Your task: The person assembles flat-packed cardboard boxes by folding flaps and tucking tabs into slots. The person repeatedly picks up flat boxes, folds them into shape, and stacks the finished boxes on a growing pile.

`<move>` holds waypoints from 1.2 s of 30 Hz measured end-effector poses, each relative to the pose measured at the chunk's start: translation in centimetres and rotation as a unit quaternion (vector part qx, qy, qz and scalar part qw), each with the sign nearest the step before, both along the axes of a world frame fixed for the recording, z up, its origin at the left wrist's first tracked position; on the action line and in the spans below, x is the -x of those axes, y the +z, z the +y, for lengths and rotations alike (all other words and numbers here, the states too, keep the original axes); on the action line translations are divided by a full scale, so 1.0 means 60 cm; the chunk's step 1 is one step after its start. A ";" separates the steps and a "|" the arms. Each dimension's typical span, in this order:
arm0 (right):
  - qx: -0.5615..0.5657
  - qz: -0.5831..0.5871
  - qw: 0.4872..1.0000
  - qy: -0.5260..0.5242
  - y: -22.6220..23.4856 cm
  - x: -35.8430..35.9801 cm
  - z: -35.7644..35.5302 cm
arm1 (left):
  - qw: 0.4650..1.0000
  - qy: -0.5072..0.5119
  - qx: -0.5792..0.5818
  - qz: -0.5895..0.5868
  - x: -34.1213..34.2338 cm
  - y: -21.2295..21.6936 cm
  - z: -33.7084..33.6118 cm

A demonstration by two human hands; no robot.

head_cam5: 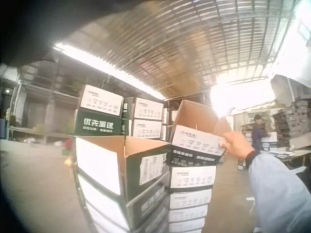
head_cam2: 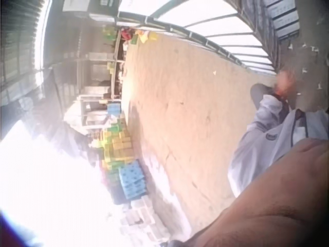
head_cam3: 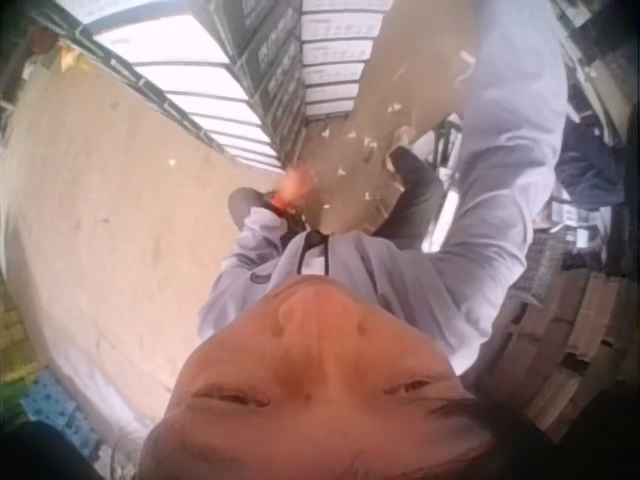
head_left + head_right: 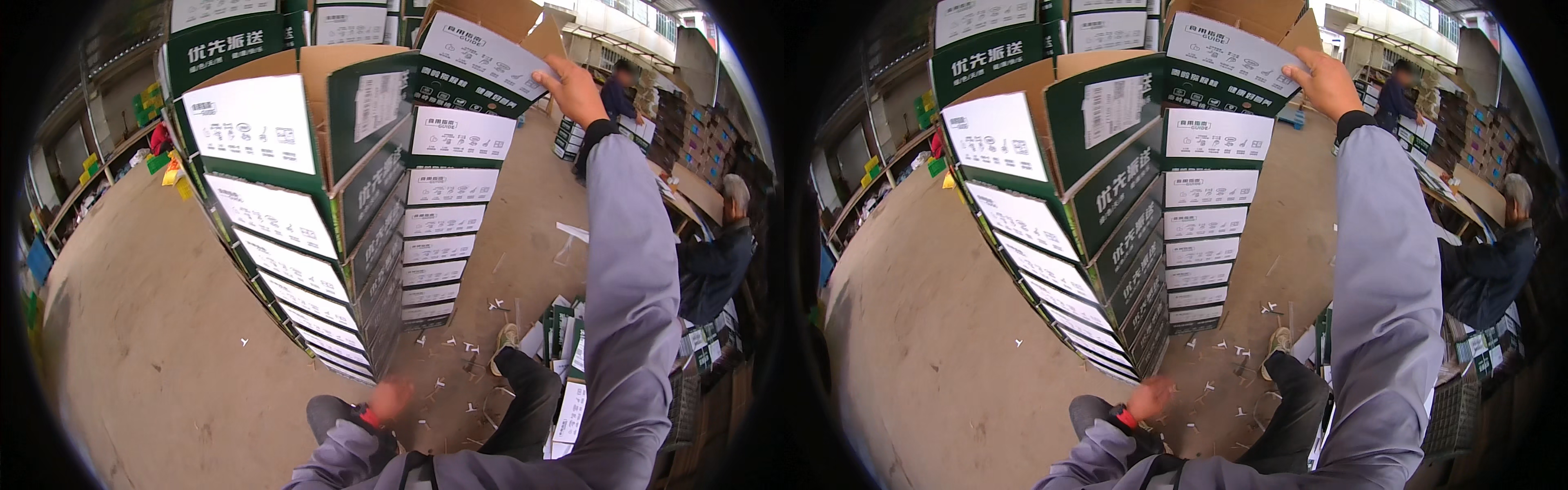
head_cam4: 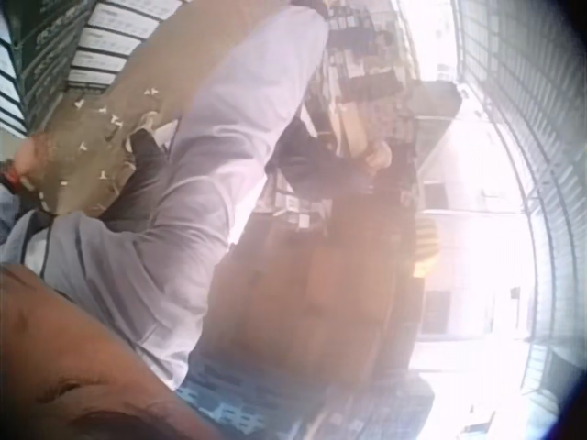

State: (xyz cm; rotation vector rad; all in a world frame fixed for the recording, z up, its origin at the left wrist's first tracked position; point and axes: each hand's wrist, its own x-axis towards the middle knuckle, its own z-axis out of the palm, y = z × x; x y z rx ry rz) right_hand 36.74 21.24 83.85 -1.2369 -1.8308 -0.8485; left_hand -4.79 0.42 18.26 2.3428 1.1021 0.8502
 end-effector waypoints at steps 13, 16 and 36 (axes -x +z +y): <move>0.123 0.015 0.989 0.081 -0.013 -0.083 -0.042 | 0.875 0.125 -0.466 0.042 -0.227 0.765 0.384; 0.101 0.035 0.988 0.108 0.011 -0.118 -0.040 | 0.879 0.144 -0.455 0.014 -0.256 0.748 0.389; -0.055 0.139 0.986 0.073 0.076 -0.155 0.048 | 0.896 0.148 -0.400 -0.127 -0.242 0.768 0.382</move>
